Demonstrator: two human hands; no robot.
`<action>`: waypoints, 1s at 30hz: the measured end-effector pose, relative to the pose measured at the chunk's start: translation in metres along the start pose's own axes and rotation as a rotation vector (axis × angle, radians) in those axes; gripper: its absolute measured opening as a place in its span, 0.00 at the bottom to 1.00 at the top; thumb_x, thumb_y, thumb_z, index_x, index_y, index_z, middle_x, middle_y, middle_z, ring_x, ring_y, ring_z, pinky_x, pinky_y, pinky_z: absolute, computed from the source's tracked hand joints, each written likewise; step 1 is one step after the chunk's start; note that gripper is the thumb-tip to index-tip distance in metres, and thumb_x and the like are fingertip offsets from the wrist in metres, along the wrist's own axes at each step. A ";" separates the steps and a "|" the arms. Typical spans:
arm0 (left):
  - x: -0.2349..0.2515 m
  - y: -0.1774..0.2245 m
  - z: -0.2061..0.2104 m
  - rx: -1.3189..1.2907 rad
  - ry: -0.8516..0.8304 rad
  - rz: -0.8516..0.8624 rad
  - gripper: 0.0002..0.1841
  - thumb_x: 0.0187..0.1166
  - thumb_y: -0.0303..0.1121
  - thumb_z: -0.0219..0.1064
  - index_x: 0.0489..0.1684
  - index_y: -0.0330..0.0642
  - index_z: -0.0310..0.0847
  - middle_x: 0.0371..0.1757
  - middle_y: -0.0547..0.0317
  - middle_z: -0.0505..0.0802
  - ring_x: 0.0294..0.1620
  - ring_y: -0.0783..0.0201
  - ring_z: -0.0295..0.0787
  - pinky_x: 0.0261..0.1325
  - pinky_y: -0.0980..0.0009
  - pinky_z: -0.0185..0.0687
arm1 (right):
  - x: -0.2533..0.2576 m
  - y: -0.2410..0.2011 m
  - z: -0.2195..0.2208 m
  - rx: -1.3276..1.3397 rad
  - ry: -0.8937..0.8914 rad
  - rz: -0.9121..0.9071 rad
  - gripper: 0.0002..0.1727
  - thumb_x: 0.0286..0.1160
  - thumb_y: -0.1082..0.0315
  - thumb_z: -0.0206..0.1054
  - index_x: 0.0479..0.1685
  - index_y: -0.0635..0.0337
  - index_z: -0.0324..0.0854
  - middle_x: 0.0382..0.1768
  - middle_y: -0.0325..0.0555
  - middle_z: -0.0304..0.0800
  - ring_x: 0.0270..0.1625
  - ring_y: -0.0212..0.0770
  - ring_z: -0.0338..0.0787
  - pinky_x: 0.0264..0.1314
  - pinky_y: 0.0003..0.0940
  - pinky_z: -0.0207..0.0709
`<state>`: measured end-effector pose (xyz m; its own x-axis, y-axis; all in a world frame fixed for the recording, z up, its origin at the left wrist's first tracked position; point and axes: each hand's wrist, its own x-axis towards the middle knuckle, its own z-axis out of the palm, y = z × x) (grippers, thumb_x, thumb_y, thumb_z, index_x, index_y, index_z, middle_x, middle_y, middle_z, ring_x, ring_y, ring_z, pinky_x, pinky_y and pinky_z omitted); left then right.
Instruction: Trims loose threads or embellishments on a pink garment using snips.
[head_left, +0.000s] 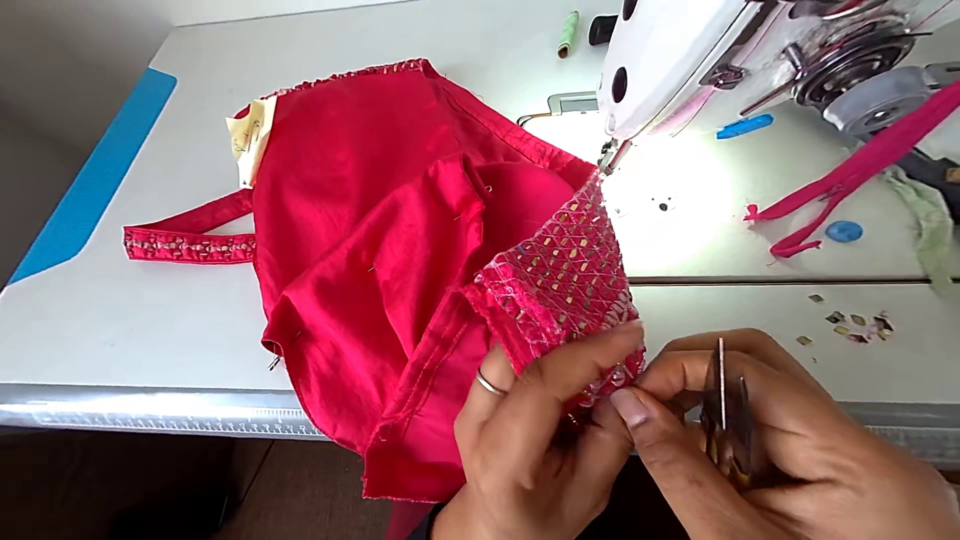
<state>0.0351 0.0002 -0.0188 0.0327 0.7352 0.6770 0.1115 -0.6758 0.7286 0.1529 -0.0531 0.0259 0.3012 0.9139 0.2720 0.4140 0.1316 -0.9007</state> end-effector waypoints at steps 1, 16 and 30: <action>-0.001 0.000 0.002 0.055 0.006 0.040 0.14 0.70 0.28 0.77 0.53 0.43 0.87 0.49 0.68 0.92 0.52 0.80 0.88 0.56 0.85 0.86 | 0.000 0.000 0.001 -0.038 0.012 -0.006 0.04 0.71 0.68 0.71 0.36 0.59 0.84 0.36 0.35 0.83 0.35 0.16 0.79 0.32 0.07 0.71; -0.002 0.001 0.012 0.166 0.017 0.063 0.13 0.70 0.27 0.76 0.52 0.41 0.89 0.49 0.65 0.91 0.53 0.80 0.87 0.56 0.87 0.84 | -0.002 0.014 0.004 -0.045 0.100 -0.036 0.06 0.73 0.66 0.72 0.38 0.59 0.84 0.36 0.35 0.85 0.29 0.14 0.76 0.26 0.06 0.68; 0.012 0.009 -0.012 -0.256 -0.123 -0.306 0.24 0.67 0.24 0.78 0.66 0.42 0.87 0.56 0.61 0.94 0.51 0.71 0.92 0.54 0.75 0.91 | 0.007 0.035 -0.054 -0.253 0.072 -0.027 0.08 0.86 0.63 0.61 0.44 0.58 0.79 0.30 0.29 0.81 0.26 0.13 0.74 0.26 0.10 0.68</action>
<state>0.0247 0.0024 -0.0032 0.1565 0.8942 0.4194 -0.1151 -0.4052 0.9070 0.2161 -0.0632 0.0147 0.3438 0.8804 0.3266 0.6220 0.0471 -0.7816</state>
